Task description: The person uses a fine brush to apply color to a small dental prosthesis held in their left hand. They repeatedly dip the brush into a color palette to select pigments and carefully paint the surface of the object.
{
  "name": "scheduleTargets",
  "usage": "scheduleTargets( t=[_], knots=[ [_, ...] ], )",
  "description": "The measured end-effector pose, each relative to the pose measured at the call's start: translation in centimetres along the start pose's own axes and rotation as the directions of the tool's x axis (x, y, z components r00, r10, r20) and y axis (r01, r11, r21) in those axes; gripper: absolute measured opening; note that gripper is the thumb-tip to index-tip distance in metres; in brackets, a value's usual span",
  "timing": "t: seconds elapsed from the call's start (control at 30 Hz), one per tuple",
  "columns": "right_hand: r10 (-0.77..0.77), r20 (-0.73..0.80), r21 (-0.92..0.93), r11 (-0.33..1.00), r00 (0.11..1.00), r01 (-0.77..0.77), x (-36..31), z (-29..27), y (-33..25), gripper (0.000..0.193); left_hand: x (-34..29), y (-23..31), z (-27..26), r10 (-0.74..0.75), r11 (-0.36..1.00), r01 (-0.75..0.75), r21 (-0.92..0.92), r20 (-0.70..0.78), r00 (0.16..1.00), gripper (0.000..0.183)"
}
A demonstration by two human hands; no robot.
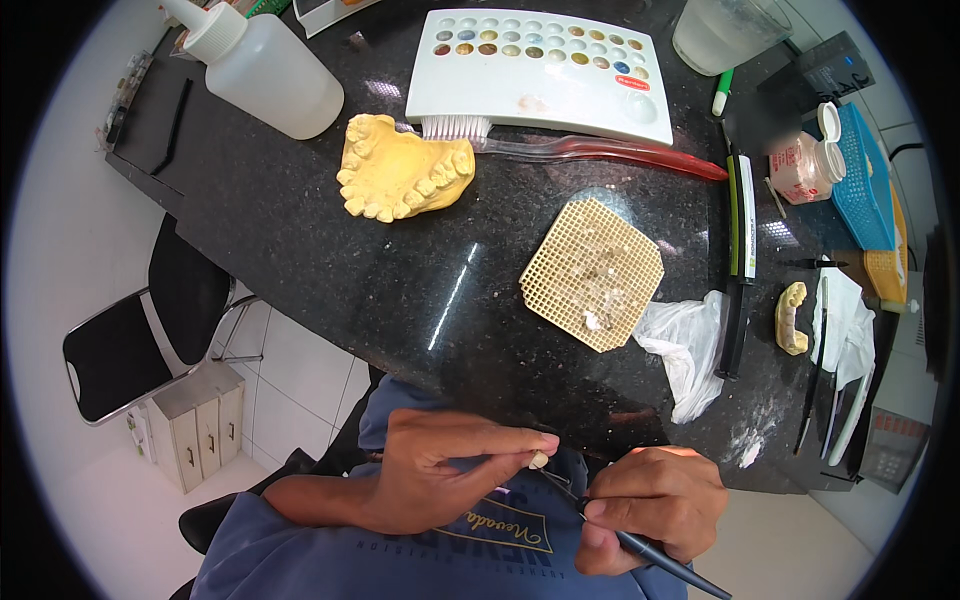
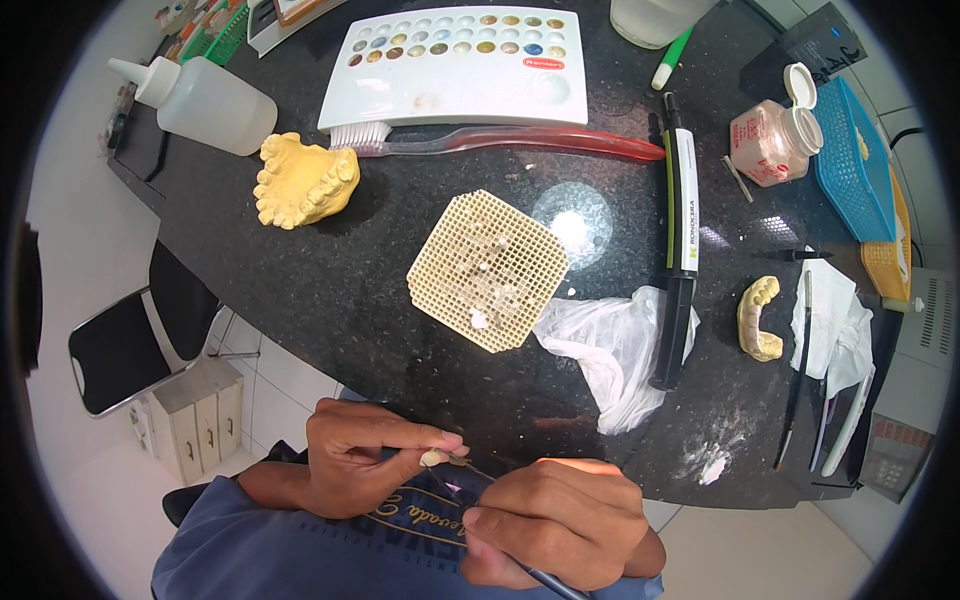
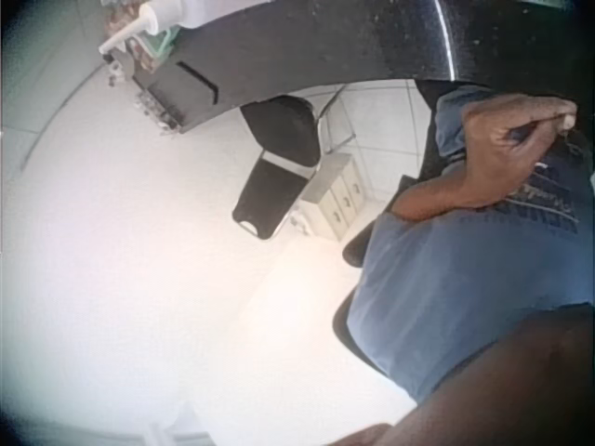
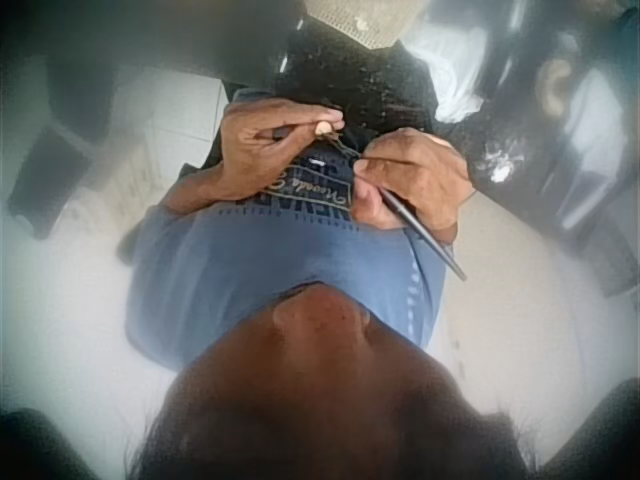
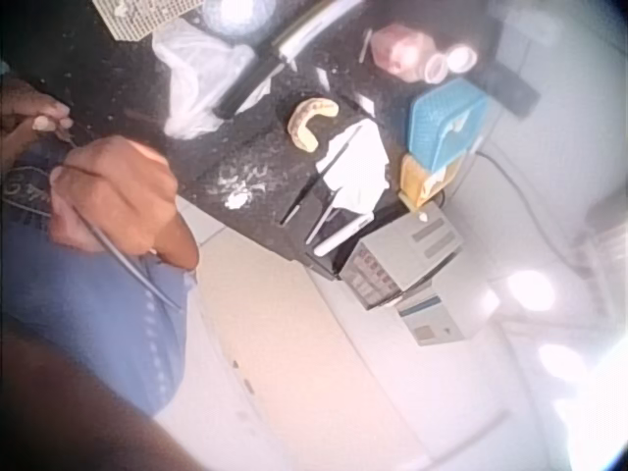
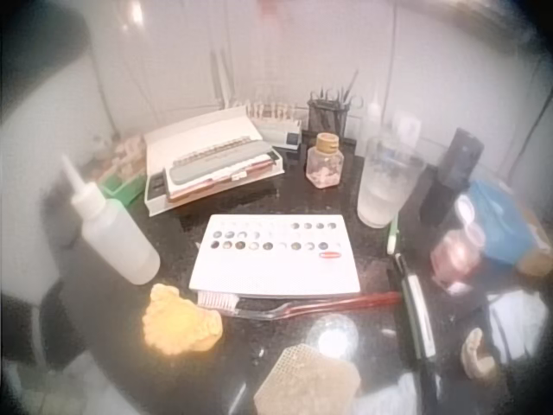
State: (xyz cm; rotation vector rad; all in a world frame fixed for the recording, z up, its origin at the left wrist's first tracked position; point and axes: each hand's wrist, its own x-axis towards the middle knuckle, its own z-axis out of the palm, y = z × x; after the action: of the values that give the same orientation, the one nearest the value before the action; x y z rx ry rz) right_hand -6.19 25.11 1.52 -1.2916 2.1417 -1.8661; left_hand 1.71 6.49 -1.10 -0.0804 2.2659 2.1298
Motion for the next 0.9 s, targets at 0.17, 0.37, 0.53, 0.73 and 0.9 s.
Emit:
scheduleTargets(
  t=[0.17, 0.37, 0.53, 0.73, 0.9],
  knots=[
    [-0.004, -0.009, -0.019, 1.0, 1.0, 0.004, 0.1, 0.1, 0.0, 0.017, 0.1, 0.2, 0.0, -0.025, 1.0, 0.025, 0.008, 0.008, 1.0, 0.025],
    [0.005, -0.027, -0.016, 1.0, 1.0, -0.006, -0.2, 0.2, -0.2, 0.016, -0.1, -0.1, 0.0, -0.02, 1.0, 0.02, 0.0, 0.0, 1.0, 0.024],
    [0.047, -0.057, 0.014, 0.999, 0.997, -0.046, -0.3, -0.2, -0.6, 0.015, -0.1, 0.1, 0.0, -0.03, 0.999, 0.03, -0.022, 0.005, 1.0, 0.021],
    [0.159, -0.176, 0.102, 0.984, 0.971, -0.143, -0.5, -0.5, -1.0, 0.013, 0.0, 0.3, 0.2, -0.146, 0.976, 0.145, -0.165, 0.008, 0.989, 0.017],
    [0.131, -0.389, 0.035, 0.991, 0.912, -0.128, -0.7, 0.6, -0.9, 0.017, 0.0, 0.5, 0.2, -0.184, 0.933, 0.193, -0.303, 0.058, 0.981, 0.014]
  ],
)
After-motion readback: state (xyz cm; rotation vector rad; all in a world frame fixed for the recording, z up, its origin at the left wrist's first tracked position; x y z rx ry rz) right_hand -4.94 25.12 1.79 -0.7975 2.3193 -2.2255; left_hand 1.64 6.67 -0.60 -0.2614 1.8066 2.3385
